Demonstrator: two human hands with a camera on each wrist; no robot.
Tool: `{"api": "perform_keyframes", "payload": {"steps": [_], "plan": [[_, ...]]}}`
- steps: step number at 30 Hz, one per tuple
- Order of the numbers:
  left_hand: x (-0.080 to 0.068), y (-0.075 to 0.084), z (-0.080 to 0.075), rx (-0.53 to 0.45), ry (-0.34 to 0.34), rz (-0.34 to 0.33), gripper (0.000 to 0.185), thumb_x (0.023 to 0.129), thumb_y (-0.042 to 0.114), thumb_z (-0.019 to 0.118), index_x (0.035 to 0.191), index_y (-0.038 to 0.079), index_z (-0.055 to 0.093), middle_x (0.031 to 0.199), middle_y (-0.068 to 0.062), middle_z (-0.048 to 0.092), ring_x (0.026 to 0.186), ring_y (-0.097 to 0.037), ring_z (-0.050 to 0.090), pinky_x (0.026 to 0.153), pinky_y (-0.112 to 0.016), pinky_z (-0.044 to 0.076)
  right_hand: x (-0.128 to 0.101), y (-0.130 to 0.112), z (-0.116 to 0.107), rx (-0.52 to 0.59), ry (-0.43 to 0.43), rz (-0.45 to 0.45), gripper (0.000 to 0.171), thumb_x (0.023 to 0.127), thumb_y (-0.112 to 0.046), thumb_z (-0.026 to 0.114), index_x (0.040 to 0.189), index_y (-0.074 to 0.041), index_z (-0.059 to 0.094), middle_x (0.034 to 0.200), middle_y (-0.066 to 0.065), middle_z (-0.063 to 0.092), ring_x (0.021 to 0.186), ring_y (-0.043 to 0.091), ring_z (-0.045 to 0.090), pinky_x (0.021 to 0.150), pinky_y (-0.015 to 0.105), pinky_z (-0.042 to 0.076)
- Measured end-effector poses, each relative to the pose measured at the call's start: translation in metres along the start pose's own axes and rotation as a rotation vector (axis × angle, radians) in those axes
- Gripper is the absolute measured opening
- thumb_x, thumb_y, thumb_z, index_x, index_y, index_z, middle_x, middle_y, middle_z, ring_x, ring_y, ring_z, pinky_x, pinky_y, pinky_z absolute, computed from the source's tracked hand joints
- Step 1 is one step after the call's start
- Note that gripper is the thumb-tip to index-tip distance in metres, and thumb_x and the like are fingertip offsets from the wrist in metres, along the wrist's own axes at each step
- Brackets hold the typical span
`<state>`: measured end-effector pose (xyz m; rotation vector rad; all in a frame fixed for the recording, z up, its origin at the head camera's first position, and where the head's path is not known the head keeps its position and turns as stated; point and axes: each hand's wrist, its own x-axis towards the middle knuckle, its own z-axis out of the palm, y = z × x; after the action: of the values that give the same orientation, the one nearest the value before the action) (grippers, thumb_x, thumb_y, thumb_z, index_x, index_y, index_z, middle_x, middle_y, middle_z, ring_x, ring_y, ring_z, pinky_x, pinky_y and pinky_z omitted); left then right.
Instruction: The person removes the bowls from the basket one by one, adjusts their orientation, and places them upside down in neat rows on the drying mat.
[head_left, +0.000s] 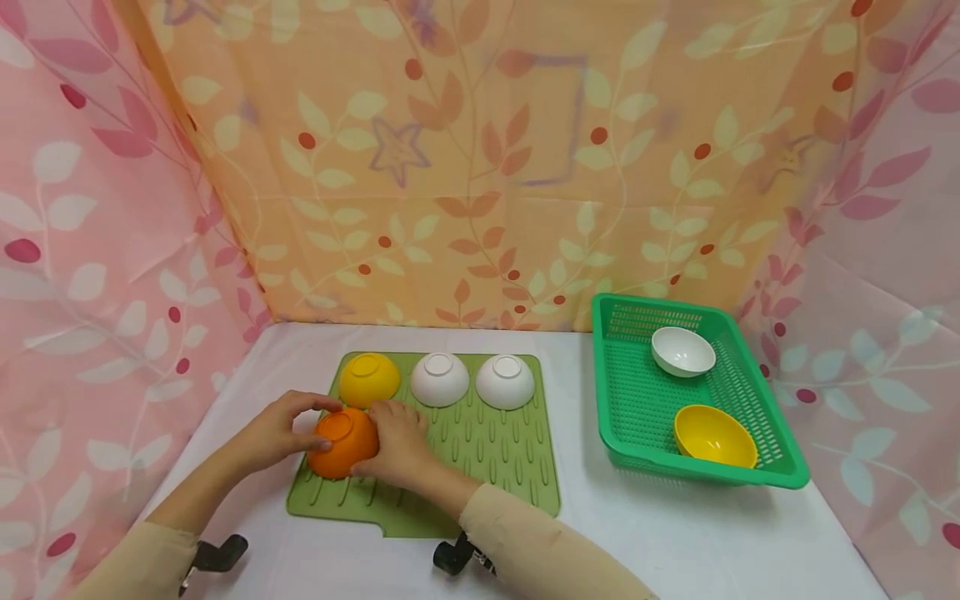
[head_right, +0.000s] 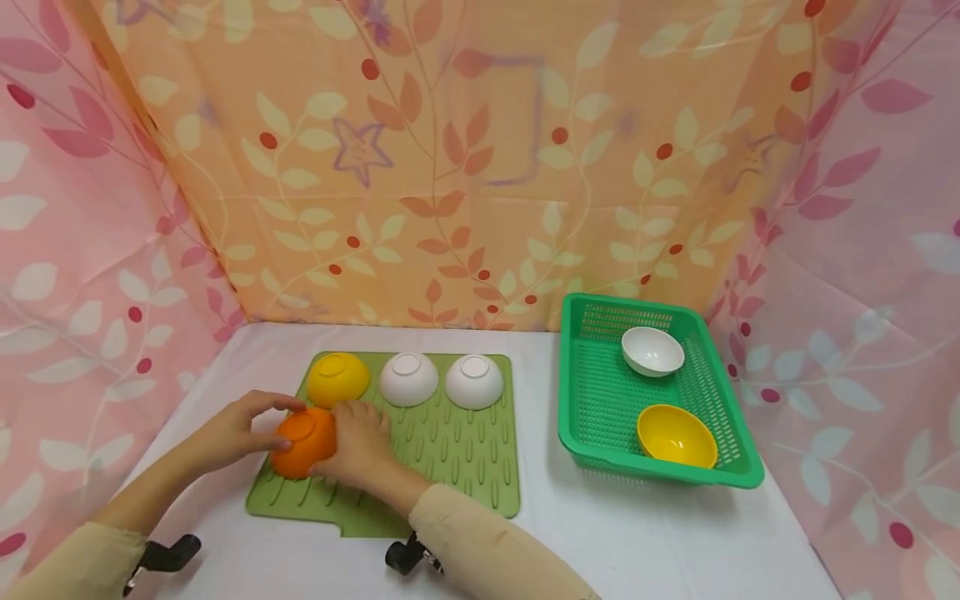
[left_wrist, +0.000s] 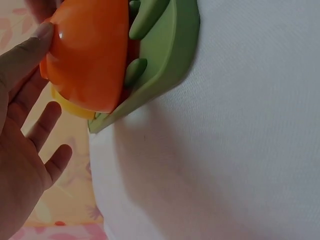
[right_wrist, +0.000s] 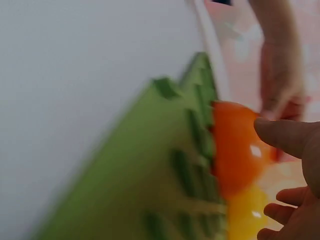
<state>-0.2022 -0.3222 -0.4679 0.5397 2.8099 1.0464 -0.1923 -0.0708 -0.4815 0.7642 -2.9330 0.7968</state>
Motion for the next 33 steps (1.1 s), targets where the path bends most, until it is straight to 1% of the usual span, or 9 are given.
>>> {"api": "perform_keyframes", "payload": {"steps": [6, 10, 15, 19, 22, 25, 27, 30, 33], "plan": [[0.0, 0.001, -0.001, 0.012, -0.004, -0.013, 0.056, 0.081, 0.038, 0.086, 0.132, 0.023, 0.067, 0.129, -0.001, 0.066, 0.13, -0.037, 0.047, 0.106, -0.072, 0.036, -0.006, 0.007, -0.062, -0.025, 0.004, -0.07, 0.092, 0.078, -0.044, 0.088, 0.152, -0.011, 0.045, 0.155, 0.006, 0.047, 0.144, 0.027, 0.039, 0.115, 0.051, 0.03], [-0.002, 0.002, -0.003, 0.021, -0.006, -0.004, 0.058, 0.082, 0.037, 0.086, 0.135, 0.022, 0.066, 0.131, -0.001, 0.066, 0.131, -0.037, 0.046, 0.106, -0.071, 0.035, -0.013, 0.02, -0.104, -0.01, 0.006, -0.119, 0.09, 0.079, -0.043, 0.088, 0.152, -0.013, 0.045, 0.155, 0.006, 0.048, 0.146, 0.027, 0.037, 0.117, 0.053, 0.03], [-0.003, 0.003, -0.002, 0.036, -0.012, 0.032, 0.057, 0.083, 0.033, 0.085, 0.136, 0.02, 0.066, 0.133, -0.006, 0.065, 0.129, -0.04, 0.046, 0.104, -0.074, 0.032, -0.034, 0.047, -0.159, -0.015, -0.036, -0.213, 0.08, 0.083, -0.039, 0.085, 0.151, -0.014, 0.05, 0.152, 0.004, 0.052, 0.145, 0.026, 0.041, 0.116, 0.054, 0.032], [0.001, 0.004, 0.004, 0.045, -0.042, 0.049, 0.054, 0.086, 0.036, 0.082, 0.136, 0.023, 0.066, 0.136, -0.006, 0.062, 0.129, -0.038, 0.044, 0.102, -0.074, 0.033, -0.059, 0.08, -0.199, -0.047, -0.055, -0.28, 0.071, 0.085, -0.034, 0.085, 0.146, -0.012, 0.056, 0.147, 0.004, 0.056, 0.142, 0.027, 0.044, 0.117, 0.056, 0.03], [0.003, 0.004, 0.008, 0.05, -0.056, 0.051, 0.054, 0.086, 0.039, 0.081, 0.136, 0.025, 0.067, 0.136, -0.004, 0.061, 0.129, -0.036, 0.044, 0.103, -0.073, 0.033, -0.079, 0.107, -0.223, -0.038, -0.08, -0.279, 0.067, 0.084, -0.031, 0.085, 0.144, -0.014, 0.059, 0.146, 0.003, 0.056, 0.141, 0.027, 0.045, 0.115, 0.056, 0.033], [0.002, 0.004, 0.009, 0.056, -0.051, 0.048, 0.053, 0.085, 0.038, 0.082, 0.135, 0.025, 0.068, 0.134, -0.001, 0.062, 0.128, -0.034, 0.045, 0.103, -0.073, 0.032, -0.098, 0.136, -0.242, -0.013, -0.102, -0.233, 0.065, 0.085, -0.03, 0.085, 0.143, -0.019, 0.059, 0.147, 0.0, 0.055, 0.14, 0.027, 0.045, 0.113, 0.057, 0.037], [0.001, 0.003, 0.008, 0.06, -0.05, 0.05, 0.052, 0.086, 0.037, 0.082, 0.135, 0.025, 0.068, 0.133, 0.0, 0.062, 0.127, -0.033, 0.045, 0.103, -0.073, 0.031, -0.111, 0.157, -0.252, 0.007, -0.1, -0.186, 0.064, 0.085, -0.029, 0.085, 0.143, -0.021, 0.059, 0.148, -0.002, 0.054, 0.14, 0.027, 0.044, 0.111, 0.057, 0.039], [0.0, 0.001, 0.008, 0.061, -0.051, 0.055, 0.052, 0.087, 0.037, 0.081, 0.136, 0.026, 0.067, 0.134, 0.0, 0.061, 0.127, -0.033, 0.045, 0.102, -0.071, 0.033, -0.13, 0.186, -0.265, 0.001, -0.085, -0.129, 0.064, 0.085, -0.029, 0.085, 0.143, -0.022, 0.059, 0.148, -0.001, 0.054, 0.14, 0.03, 0.044, 0.11, 0.06, 0.04], [-0.001, 0.0, 0.008, 0.06, -0.049, 0.045, 0.051, 0.088, 0.037, 0.08, 0.136, 0.028, 0.067, 0.134, 0.001, 0.061, 0.126, -0.032, 0.045, 0.102, -0.071, 0.035, -0.147, 0.211, -0.277, -0.034, -0.068, -0.111, 0.062, 0.086, -0.034, 0.084, 0.142, -0.023, 0.06, 0.146, 0.0, 0.057, 0.137, 0.03, 0.047, 0.107, 0.058, 0.044]]}}
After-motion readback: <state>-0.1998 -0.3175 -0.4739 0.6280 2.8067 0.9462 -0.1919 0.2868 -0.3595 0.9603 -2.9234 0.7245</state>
